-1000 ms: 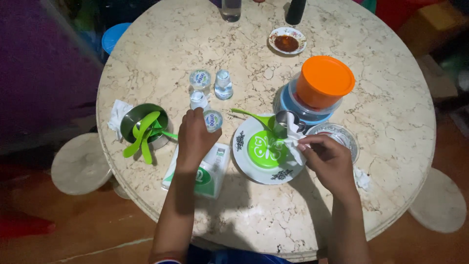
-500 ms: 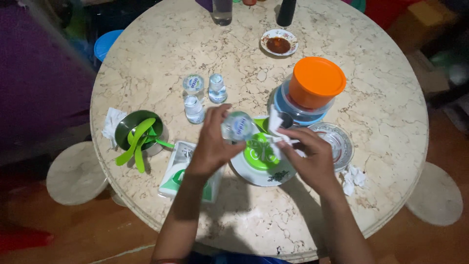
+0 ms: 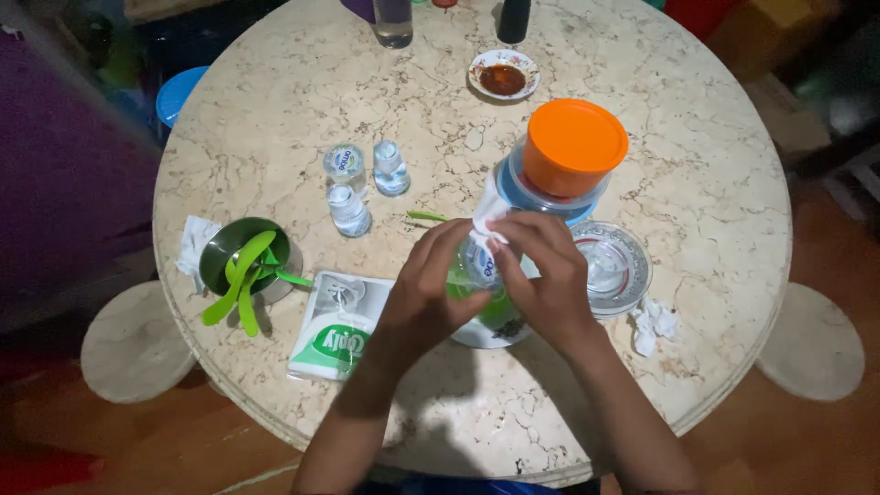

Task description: The person wipes several small containers and a glass with a white wipe on a round table, then stacks them. The person also wipes a metal cup and places it on a plate. The person handles multiple small containers one at a time, wiping each before stacking them.

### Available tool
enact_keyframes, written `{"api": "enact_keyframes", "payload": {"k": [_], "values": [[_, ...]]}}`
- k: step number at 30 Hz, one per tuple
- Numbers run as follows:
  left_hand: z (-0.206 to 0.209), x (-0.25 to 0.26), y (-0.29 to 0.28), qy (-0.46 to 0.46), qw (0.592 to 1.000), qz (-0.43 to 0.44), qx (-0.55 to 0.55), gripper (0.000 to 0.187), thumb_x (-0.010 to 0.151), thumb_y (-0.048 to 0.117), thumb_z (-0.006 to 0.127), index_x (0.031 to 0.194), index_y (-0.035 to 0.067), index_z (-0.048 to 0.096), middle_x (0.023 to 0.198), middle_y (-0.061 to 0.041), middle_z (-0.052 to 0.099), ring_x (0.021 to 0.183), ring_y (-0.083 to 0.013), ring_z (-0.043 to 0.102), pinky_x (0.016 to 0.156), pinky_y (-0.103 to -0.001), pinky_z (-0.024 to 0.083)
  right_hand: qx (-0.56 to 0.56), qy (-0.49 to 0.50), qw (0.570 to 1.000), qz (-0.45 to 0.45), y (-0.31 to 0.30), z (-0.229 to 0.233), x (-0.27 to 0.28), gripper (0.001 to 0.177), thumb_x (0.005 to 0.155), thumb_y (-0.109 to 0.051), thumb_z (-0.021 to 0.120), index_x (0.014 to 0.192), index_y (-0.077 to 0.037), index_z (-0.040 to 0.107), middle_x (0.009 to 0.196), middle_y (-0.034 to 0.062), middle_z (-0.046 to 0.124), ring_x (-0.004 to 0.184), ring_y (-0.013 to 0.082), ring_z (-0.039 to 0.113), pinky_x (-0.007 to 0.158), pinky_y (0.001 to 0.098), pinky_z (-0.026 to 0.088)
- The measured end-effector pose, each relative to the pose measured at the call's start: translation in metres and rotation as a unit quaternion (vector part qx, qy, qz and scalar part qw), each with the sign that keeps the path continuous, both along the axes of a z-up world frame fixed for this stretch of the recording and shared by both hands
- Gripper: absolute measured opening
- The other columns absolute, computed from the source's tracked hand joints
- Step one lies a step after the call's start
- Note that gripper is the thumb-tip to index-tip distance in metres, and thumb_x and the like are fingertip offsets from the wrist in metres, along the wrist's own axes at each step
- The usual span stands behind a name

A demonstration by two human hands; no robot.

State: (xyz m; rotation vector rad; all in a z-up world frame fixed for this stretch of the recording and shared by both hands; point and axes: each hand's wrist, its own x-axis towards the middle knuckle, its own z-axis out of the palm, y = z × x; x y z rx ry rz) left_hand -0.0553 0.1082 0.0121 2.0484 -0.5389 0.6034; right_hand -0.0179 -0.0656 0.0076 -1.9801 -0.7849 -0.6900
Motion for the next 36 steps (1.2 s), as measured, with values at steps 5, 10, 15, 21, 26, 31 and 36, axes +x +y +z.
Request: {"api": "enact_keyframes", "payload": {"k": [5, 10, 15, 21, 26, 31, 36], "values": [[-0.010, 0.007, 0.007, 0.062, 0.996, -0.020, -0.062, 0.075, 0.077, 0.012, 0.086, 0.138, -0.012, 0.050, 0.122, -0.033, 0.061, 0.111, -0.0465, 0.066, 0.100, -0.058, 0.054, 0.003, -0.056, 0.996, 0.067, 0.015, 0.006, -0.022, 0.021, 0.084, 0.004, 0.076, 0.104, -0.003, 0.074, 0.103, 0.0204, 0.075, 0.102, 0.0428, 0.071, 0.103, 0.0642, 0.049], [0.008, -0.001, 0.012, 0.126, 0.973, 0.004, -0.192, 0.076, 0.081, 0.010, 0.082, 0.144, -0.009, 0.044, 0.126, -0.033, 0.061, 0.115, -0.0481, 0.064, 0.101, -0.059, 0.052, 0.018, -0.112, 0.992, 0.045, 0.002, -0.019, -0.020, 0.016, 0.088, -0.003, 0.077, 0.102, -0.008, 0.078, 0.108, 0.0114, 0.079, 0.103, 0.0347, 0.075, 0.101, 0.0544, 0.055], [-0.007, 0.001, -0.008, 0.202, 0.890, -0.047, -0.406, 0.073, 0.097, 0.030, 0.063, 0.154, 0.000, 0.028, 0.129, -0.029, 0.056, 0.111, -0.0351, 0.060, 0.101, -0.049, 0.056, 0.109, -0.057, 0.992, 0.008, 0.008, -0.038, -0.012, 0.028, 0.086, 0.007, 0.074, 0.113, -0.001, 0.077, 0.113, 0.0206, 0.076, 0.107, 0.0381, 0.073, 0.098, 0.0524, 0.058], [-0.004, 0.001, -0.022, 0.191, 0.846, 0.001, -0.497, 0.070, 0.103, 0.044, 0.046, 0.154, 0.003, 0.021, 0.130, -0.031, 0.051, 0.108, -0.0319, 0.062, 0.098, -0.050, 0.056, -0.219, -0.155, 0.963, -0.025, 0.036, -0.111, -0.026, 0.023, 0.102, -0.013, 0.050, 0.110, -0.004, 0.070, 0.120, 0.0169, 0.070, 0.119, 0.0353, 0.065, 0.116, 0.0510, 0.047], [-0.005, -0.008, -0.029, 0.246, 0.852, -0.001, -0.462, 0.063, 0.105, 0.037, 0.043, 0.154, 0.005, 0.023, 0.136, -0.042, 0.045, 0.119, -0.0515, 0.057, 0.103, -0.065, 0.047, 0.009, -0.062, 0.998, -0.031, 0.029, -0.039, -0.025, 0.034, 0.095, 0.001, 0.063, 0.129, 0.003, 0.066, 0.131, 0.0276, 0.065, 0.124, 0.0440, 0.062, 0.110, 0.0569, 0.049], [0.008, -0.008, -0.032, 0.180, 0.852, 0.040, -0.490, 0.060, 0.103, 0.040, 0.047, 0.149, 0.003, 0.037, 0.140, -0.030, 0.044, 0.126, -0.0386, 0.049, 0.113, -0.053, 0.038, -0.139, -0.132, 0.981, -0.035, 0.039, -0.063, -0.036, 0.028, 0.097, -0.014, 0.062, 0.122, -0.005, 0.069, 0.125, 0.0159, 0.070, 0.121, 0.0354, 0.065, 0.110, 0.0533, 0.049], [-0.010, -0.003, -0.033, 0.163, 0.810, 0.050, -0.561, 0.064, 0.093, 0.017, 0.067, 0.149, 0.003, 0.039, 0.128, -0.022, 0.056, 0.114, -0.0242, 0.058, 0.103, -0.039, 0.050, -0.125, -0.131, 0.983, 0.011, 0.039, -0.104, -0.026, 0.025, 0.101, -0.021, 0.054, 0.113, -0.004, 0.067, 0.121, 0.0177, 0.065, 0.121, 0.0413, 0.061, 0.118, 0.0599, 0.042]]}}
